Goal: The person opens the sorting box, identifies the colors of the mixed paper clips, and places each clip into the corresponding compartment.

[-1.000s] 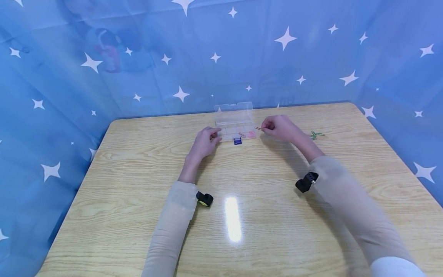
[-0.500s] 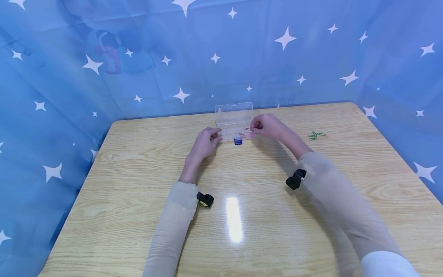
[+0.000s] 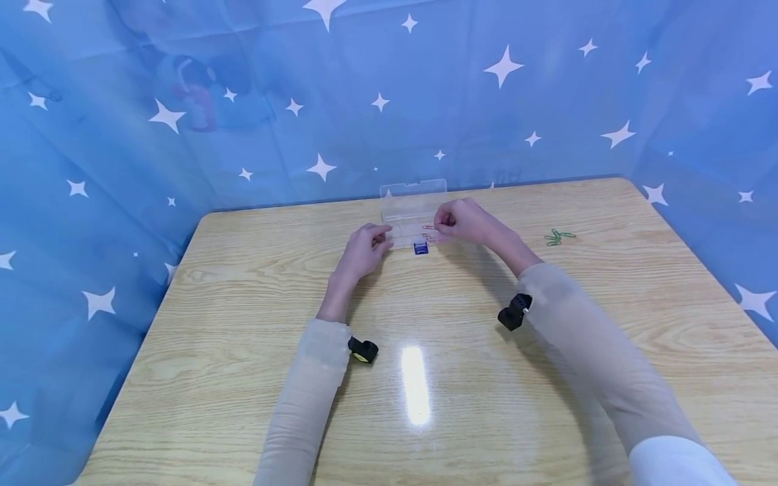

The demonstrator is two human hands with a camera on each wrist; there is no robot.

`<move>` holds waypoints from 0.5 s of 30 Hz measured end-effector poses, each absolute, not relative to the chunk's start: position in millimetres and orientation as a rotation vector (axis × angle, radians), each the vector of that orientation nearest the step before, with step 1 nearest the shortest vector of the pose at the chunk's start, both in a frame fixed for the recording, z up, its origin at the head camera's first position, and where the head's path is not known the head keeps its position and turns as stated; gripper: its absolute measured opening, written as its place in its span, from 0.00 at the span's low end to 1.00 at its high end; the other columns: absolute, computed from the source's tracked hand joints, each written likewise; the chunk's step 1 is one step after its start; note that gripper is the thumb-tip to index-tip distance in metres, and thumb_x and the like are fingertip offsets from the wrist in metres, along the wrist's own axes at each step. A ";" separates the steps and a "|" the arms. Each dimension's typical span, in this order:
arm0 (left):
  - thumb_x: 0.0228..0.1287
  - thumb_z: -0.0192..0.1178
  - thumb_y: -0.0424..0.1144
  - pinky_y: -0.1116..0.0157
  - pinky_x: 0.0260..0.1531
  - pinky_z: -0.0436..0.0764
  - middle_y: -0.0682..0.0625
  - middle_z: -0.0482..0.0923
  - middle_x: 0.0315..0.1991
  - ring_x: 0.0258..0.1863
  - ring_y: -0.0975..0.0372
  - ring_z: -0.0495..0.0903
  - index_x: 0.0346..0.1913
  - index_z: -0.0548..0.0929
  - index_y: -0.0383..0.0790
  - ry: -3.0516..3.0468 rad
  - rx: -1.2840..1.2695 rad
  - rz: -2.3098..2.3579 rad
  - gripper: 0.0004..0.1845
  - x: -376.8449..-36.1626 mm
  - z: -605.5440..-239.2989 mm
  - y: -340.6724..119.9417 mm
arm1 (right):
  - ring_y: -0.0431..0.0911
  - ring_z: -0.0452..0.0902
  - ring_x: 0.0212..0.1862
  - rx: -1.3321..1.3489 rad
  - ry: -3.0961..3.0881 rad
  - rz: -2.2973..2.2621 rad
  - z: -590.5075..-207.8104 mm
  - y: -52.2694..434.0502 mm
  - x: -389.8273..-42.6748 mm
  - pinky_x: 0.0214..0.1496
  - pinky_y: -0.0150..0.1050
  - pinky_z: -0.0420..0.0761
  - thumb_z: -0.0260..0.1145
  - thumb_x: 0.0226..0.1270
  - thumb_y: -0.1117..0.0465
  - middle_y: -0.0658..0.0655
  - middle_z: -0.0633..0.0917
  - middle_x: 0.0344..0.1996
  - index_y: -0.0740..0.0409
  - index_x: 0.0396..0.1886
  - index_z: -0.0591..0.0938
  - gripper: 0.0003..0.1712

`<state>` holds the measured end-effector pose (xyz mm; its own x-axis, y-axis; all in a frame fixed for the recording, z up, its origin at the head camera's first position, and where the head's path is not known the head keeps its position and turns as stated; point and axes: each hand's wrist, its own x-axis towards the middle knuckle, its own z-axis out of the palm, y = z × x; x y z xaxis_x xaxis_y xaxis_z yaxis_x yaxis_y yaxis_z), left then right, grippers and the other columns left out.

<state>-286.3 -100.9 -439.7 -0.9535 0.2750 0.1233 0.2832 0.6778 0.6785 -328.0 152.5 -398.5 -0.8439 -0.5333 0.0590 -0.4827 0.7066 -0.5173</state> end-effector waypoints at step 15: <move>0.74 0.60 0.35 0.60 0.53 0.80 0.41 0.79 0.54 0.51 0.53 0.79 0.67 0.78 0.35 -2.868 -0.477 -1.158 0.21 -286.6 -439.3 -101.1 | 0.49 0.84 0.36 -0.875 2.840 -0.840 -401.0 157.1 -326.7 0.41 0.44 0.84 0.64 0.70 0.68 0.59 0.87 0.33 0.66 0.39 0.87 0.06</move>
